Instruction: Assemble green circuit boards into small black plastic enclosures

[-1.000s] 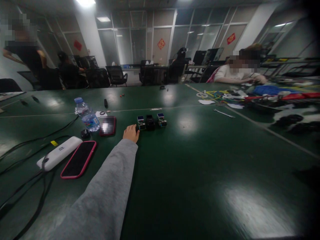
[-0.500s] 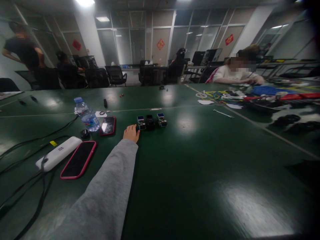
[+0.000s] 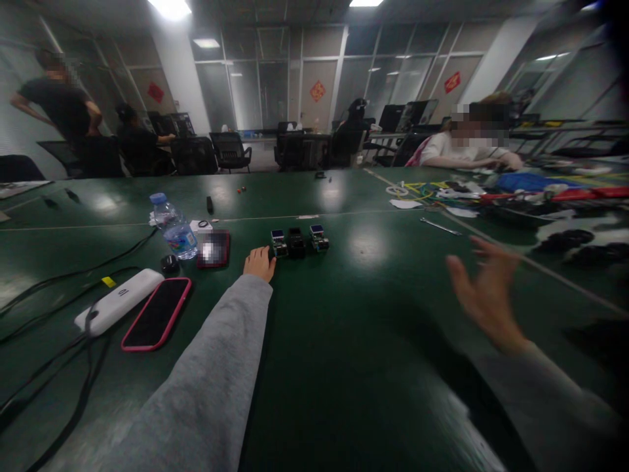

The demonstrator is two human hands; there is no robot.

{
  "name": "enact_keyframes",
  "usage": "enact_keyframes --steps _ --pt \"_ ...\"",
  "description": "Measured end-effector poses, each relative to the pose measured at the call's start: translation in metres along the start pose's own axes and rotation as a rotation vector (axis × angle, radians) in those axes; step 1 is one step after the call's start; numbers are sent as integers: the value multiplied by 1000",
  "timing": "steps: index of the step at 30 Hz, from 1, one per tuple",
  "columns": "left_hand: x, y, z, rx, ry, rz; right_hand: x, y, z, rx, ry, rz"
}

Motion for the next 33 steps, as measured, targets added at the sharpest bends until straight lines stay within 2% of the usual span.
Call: enact_keyframes --steps 1,3,6,8,10,13,18,28,33 --pt "0 0 0 2 0 0 -10 0 34 -101 -3 -79" --pt "0 -1 0 -3 1 -3 -26 4 104 -271 -72 -135" --pt "0 -1 0 -11 5 -9 -35 12 193 -427 -127 -101" --pt "1 -1 -1 -10 9 -4 -35 15 231 -442 -133 -65" --pt "1 -1 -1 -6 9 0 -32 15 252 -431 -134 -52" --pt "2 -1 -1 -1 -3 -3 -30 11 264 -452 -170 -55" --pt "3 -1 -3 -7 -8 -8 -28 7 260 -438 -283 13" --pt "3 -1 -1 -8 -14 -4 7 5 270 -358 -374 323" --pt "2 -2 1 -11 -7 -6 5 7 270 -361 -308 276"
Point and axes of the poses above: each hand's wrist, its own y-axis away from the middle knuckle, its own z-axis out of the palm, x = y × z, the point moved 4 cm from there along -y, towards the middle knuckle, and after that the axes turned 13 degrees about -y, right-handed, at the moved point
